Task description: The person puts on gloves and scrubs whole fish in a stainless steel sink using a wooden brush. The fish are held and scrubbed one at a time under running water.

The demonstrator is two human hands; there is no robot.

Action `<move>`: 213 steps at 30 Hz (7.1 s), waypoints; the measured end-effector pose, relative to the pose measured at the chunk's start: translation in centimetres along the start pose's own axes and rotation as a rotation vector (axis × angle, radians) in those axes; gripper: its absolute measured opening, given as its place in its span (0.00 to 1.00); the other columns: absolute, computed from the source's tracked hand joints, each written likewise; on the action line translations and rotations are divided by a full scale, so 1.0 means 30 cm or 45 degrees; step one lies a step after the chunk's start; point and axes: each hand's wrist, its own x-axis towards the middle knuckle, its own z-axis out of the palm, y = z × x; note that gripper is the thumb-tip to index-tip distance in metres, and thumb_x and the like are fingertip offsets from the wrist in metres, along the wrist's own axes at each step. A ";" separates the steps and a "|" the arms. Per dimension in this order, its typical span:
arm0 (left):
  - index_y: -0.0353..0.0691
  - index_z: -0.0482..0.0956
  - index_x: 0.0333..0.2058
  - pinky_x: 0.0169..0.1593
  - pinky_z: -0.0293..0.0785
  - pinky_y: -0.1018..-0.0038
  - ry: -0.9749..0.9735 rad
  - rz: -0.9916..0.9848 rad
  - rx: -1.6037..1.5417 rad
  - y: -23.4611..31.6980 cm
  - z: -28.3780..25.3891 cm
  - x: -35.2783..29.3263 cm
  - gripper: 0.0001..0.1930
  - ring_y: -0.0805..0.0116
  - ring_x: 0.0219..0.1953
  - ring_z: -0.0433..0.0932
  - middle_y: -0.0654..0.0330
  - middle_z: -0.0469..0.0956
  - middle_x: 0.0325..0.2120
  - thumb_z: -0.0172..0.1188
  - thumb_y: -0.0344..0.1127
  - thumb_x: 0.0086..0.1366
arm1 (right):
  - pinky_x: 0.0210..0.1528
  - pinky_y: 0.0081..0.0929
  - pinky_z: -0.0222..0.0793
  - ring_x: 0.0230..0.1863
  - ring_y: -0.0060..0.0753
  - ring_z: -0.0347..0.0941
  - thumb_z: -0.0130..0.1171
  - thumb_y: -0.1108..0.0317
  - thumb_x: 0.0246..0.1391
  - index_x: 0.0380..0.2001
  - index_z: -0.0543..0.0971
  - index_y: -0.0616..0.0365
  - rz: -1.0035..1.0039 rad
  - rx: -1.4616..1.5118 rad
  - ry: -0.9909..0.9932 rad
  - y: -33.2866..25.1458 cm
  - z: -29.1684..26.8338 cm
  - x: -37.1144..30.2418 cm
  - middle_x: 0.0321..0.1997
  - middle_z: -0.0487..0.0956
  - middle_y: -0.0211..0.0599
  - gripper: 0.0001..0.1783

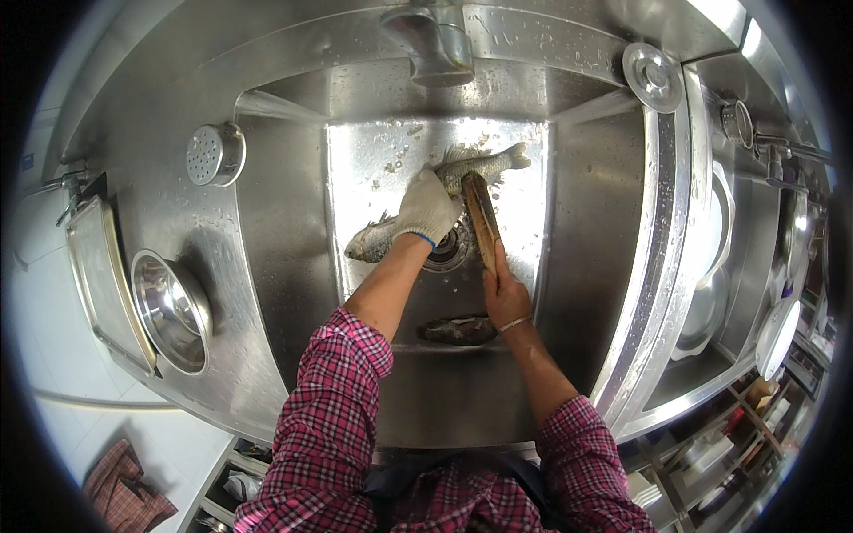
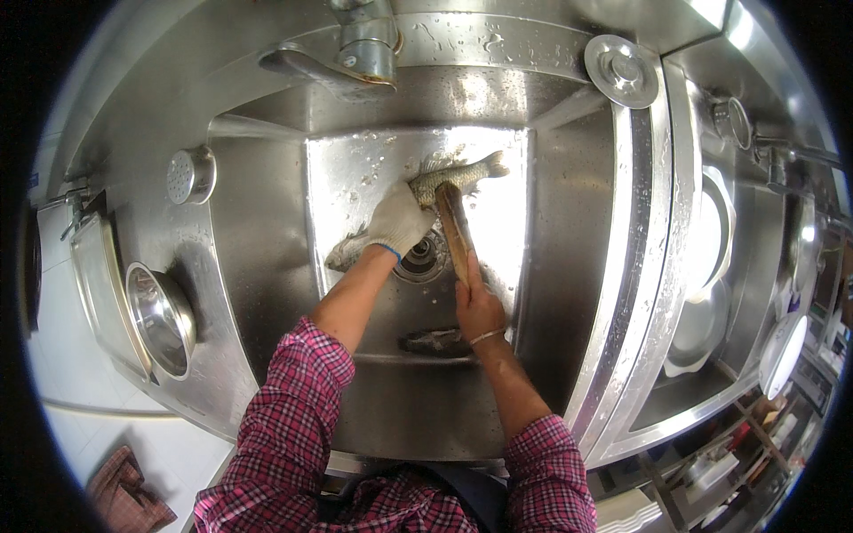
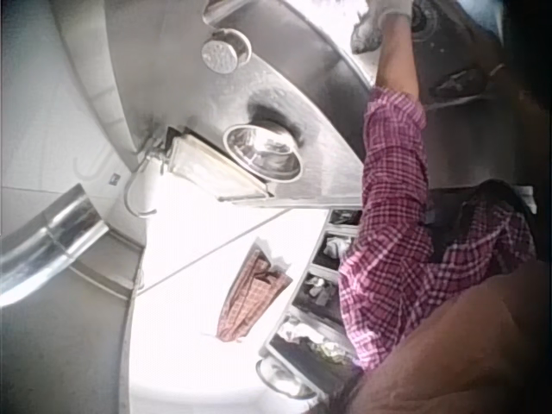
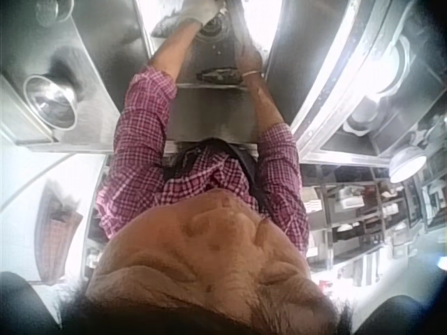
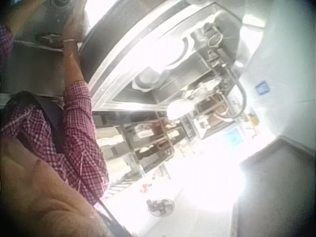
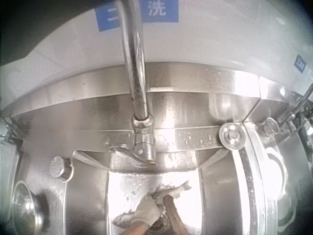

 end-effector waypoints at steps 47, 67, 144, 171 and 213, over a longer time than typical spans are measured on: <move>0.31 0.73 0.52 0.23 0.81 0.71 -0.277 -0.161 -1.203 -0.133 0.089 0.050 0.23 0.64 0.33 0.79 0.52 0.77 0.35 0.58 0.33 0.58 | 0.29 0.47 0.71 0.28 0.57 0.79 0.56 0.65 0.61 0.72 0.56 0.44 0.023 -0.007 -0.024 0.028 0.016 -0.021 0.27 0.80 0.56 0.37; 0.34 0.72 0.41 0.14 0.66 0.74 -0.088 -0.293 -1.503 -0.101 0.143 0.030 0.14 0.71 0.17 0.70 0.61 0.71 0.20 0.55 0.29 0.54 | 0.33 0.49 0.72 0.31 0.59 0.79 0.52 0.61 0.63 0.72 0.57 0.41 -0.061 0.073 0.105 0.034 0.012 0.000 0.29 0.80 0.57 0.35; 0.34 0.65 0.54 0.37 0.81 0.69 0.072 -0.282 -1.896 -0.072 0.265 -0.062 0.23 0.64 0.36 0.76 0.55 0.73 0.40 0.55 0.33 0.60 | 0.32 0.43 0.73 0.27 0.57 0.78 0.52 0.61 0.64 0.71 0.57 0.50 0.157 0.039 0.015 -0.033 0.029 0.085 0.25 0.78 0.56 0.35; 0.24 0.64 0.57 0.46 0.74 0.66 0.353 0.335 -0.917 -0.155 0.317 0.009 0.22 0.61 0.37 0.77 0.49 0.78 0.38 0.53 0.25 0.66 | 0.39 0.30 0.74 0.32 0.32 0.77 0.55 0.62 0.64 0.70 0.61 0.48 0.211 0.206 -0.080 -0.110 -0.103 0.188 0.32 0.82 0.49 0.32; 0.36 0.66 0.53 0.33 0.78 0.76 0.083 -0.064 -1.752 -0.111 0.237 0.004 0.19 0.71 0.33 0.76 0.58 0.74 0.39 0.54 0.32 0.65 | 0.35 0.42 0.74 0.32 0.54 0.81 0.53 0.59 0.64 0.72 0.57 0.45 0.125 0.168 0.073 -0.045 -0.016 0.042 0.32 0.81 0.57 0.34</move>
